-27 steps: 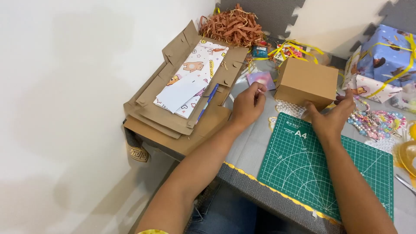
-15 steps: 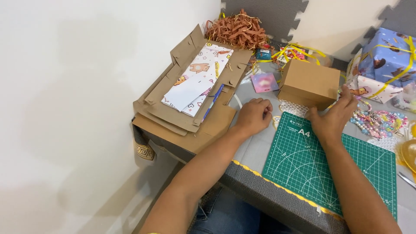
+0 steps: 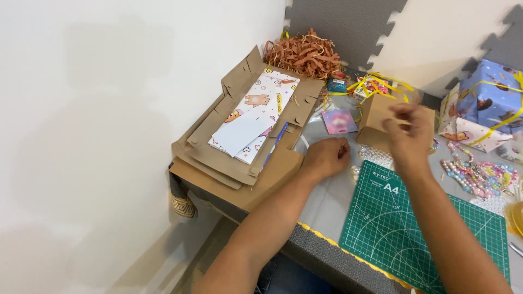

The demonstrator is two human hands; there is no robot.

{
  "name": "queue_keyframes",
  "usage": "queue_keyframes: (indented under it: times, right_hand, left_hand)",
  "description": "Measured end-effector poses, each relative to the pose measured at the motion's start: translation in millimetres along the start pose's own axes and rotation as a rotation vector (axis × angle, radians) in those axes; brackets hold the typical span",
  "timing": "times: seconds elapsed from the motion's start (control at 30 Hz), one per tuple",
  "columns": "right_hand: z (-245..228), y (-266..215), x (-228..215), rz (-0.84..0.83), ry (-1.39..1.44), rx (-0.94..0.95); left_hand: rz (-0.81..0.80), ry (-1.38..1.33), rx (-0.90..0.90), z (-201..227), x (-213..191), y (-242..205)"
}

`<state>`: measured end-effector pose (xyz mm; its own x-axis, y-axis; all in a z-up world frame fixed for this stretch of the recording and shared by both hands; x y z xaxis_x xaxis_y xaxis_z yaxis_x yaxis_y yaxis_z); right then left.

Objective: Wrapping a small cardboard box with decorative paper using tape and scissors.

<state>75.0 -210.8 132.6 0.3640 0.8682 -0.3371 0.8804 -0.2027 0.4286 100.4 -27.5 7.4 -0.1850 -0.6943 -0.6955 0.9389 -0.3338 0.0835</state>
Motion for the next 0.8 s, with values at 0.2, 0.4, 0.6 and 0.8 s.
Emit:
queue_keyframes:
  times: [0.2, 0.4, 0.6, 0.8]
  right_hand:
    - [16, 5, 174, -0.393, 0.070, 0.044]
    - [-61, -17, 266, -0.795, 0.059, 0.004]
    - [-138, -99, 301, -1.225, -0.464, -0.609]
    - [-139, -90, 305, -1.030, -0.404, -0.838]
  left_hand:
    - [-0.032, 0.018, 0.069, -7, 2, 3]
    - [-0.228, -0.117, -0.136, -55, 127, 123]
    - [0.132, 0.061, 0.063, -61, 99, 76]
    - [0.104, 0.043, 0.140, -70, 124, 88]
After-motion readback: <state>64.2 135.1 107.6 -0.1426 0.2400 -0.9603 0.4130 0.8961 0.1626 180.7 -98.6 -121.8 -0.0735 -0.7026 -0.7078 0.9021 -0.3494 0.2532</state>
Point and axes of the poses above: each hand's wrist, its own y-axis towards the middle knuckle, its own x-axis out of the palm, z = x × y, the point moved 10 cm from there along y, towards the middle knuckle, and after that the axes turned 3 degrees about -z, right-handed, at the moved point
